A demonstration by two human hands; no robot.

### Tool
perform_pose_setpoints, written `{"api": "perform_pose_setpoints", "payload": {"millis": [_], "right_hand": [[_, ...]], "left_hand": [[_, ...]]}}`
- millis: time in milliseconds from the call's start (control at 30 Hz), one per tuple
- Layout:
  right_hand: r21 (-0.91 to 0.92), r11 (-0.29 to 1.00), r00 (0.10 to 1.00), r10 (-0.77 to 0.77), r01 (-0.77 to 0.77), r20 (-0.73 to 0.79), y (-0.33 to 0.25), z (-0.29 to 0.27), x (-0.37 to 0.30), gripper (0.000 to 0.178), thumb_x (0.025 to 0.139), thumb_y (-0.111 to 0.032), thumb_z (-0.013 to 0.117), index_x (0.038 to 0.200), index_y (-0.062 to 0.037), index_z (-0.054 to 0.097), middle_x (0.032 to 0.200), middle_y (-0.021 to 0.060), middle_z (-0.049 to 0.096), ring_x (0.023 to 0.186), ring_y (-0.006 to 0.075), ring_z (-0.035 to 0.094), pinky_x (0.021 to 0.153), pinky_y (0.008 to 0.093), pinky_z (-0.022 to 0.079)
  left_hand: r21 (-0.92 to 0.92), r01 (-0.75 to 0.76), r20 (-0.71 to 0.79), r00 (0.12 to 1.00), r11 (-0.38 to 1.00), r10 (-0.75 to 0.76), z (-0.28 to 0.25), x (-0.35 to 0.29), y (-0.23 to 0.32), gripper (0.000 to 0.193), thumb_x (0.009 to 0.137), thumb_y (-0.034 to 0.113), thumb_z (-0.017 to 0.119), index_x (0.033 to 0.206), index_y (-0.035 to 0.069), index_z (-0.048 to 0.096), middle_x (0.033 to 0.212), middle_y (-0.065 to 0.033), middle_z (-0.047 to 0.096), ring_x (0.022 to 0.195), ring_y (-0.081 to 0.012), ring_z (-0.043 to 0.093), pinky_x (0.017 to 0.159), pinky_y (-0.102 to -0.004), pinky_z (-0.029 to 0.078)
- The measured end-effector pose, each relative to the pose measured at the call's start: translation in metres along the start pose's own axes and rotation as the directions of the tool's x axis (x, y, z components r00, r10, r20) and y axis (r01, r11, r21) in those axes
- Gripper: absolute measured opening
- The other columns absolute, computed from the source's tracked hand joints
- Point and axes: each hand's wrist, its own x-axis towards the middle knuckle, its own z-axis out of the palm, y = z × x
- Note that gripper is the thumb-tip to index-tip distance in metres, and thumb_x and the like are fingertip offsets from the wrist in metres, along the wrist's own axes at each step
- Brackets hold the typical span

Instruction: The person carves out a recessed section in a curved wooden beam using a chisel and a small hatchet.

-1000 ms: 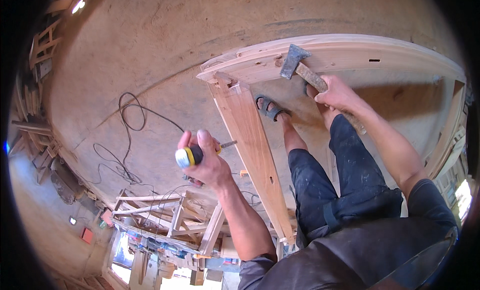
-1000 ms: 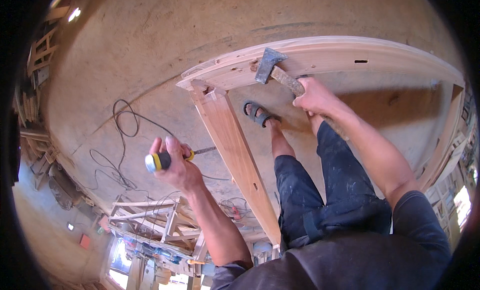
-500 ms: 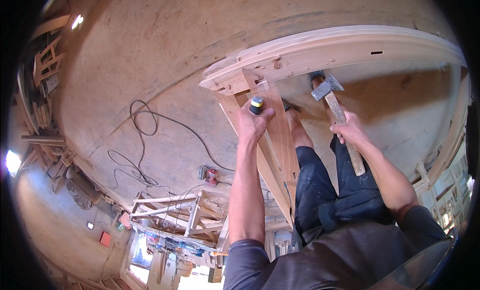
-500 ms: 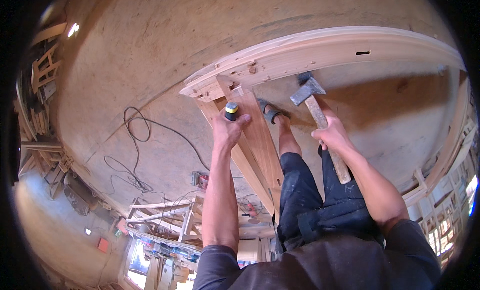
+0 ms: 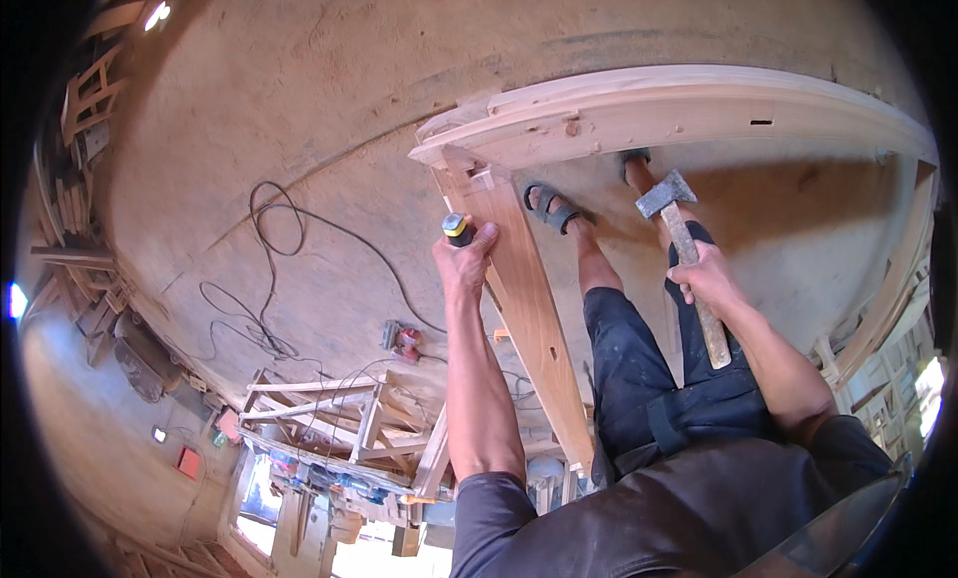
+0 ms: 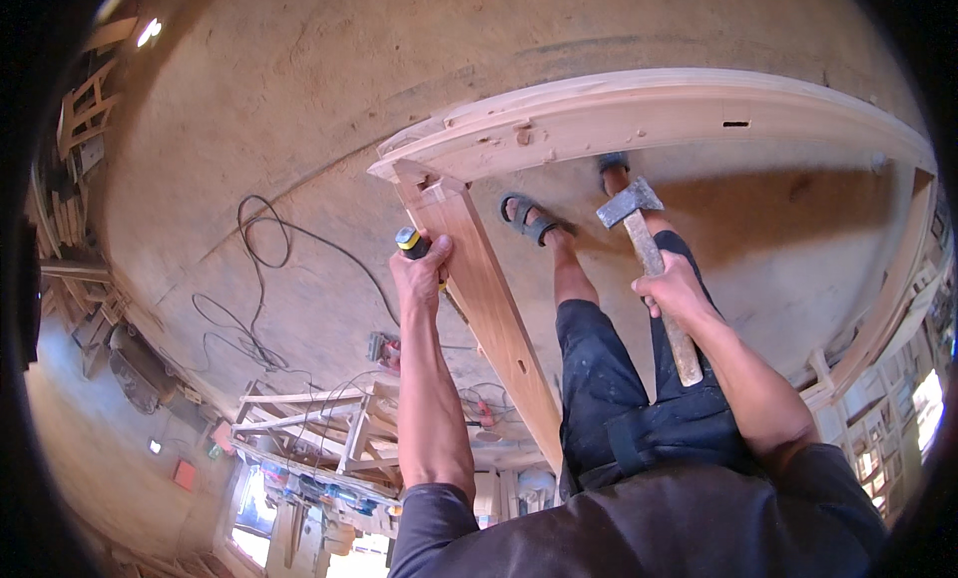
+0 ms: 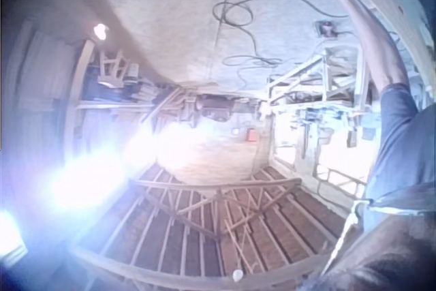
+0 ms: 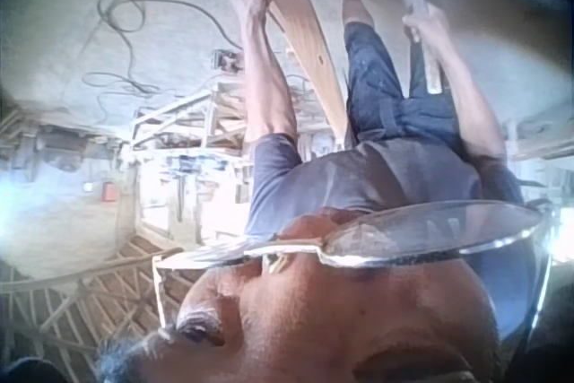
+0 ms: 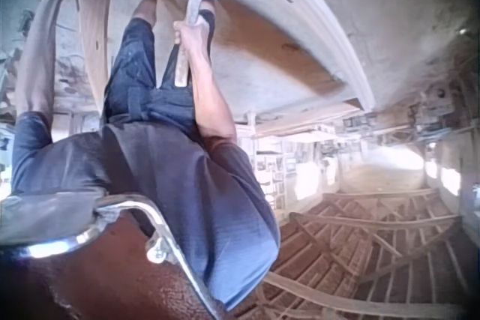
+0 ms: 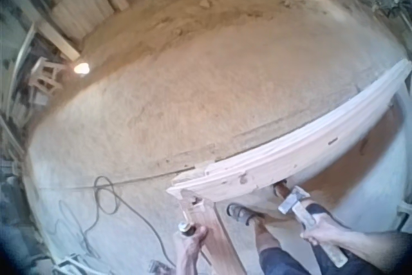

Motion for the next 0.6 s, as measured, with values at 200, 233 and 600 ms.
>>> {"api": "perform_pose_setpoints", "payload": {"millis": [200, 233, 600], "right_hand": [[0.024, 1.0, 1.0, 0.014, -0.014, -0.001, 0.0, -0.003, 0.001, 0.032, 0.078, -0.006, 0.07, 0.106, 0.0053, 0.058, 0.067, 0.0039, 0.055, 0.047, 0.0118, 0.052, 0.044, 0.0279, 0.042], [0.041, 0.999, 1.0, 0.016, -0.016, -0.001, 0.002, -0.005, 0.002, 0.032, 0.078, -0.005, 0.07, 0.107, 0.0054, 0.058, 0.067, 0.0039, 0.055, 0.048, 0.0117, 0.052, 0.044, 0.028, 0.042], [0.174, 0.982, 0.991, -0.095, 0.077, 0.097, -0.028, -0.038, -0.018, 0.022, 0.08, -0.004, 0.072, 0.093, -0.0026, 0.055, 0.071, 0.0015, 0.053, 0.05, 0.01, 0.05, 0.044, 0.0266, 0.041]], "left_hand": [[0.188, -0.061, 0.035, 0.998, 0.98, 0.056, 0.022, 0.004, -0.009, 0.024, 0.081, 0.01, 0.086, 0.092, 0.004, 0.066, 0.074, -0.0006, 0.062, 0.054, -0.0103, 0.053, 0.05, -0.0276, 0.041], [0.159, -0.059, 0.006, 0.998, 0.986, 0.058, 0.025, 0.001, -0.009, 0.024, 0.081, 0.01, 0.086, 0.092, 0.004, 0.066, 0.075, -0.0008, 0.062, 0.056, -0.0104, 0.054, 0.052, -0.0275, 0.042], [0.581, -0.002, -0.139, 0.985, 0.814, 0.102, 0.039, -0.032, 0.011, 0.032, 0.085, 0.024, 0.084, 0.096, -0.005, 0.073, 0.084, -0.0072, 0.073, 0.078, -0.0147, 0.064, 0.075, -0.0335, 0.052]]}}
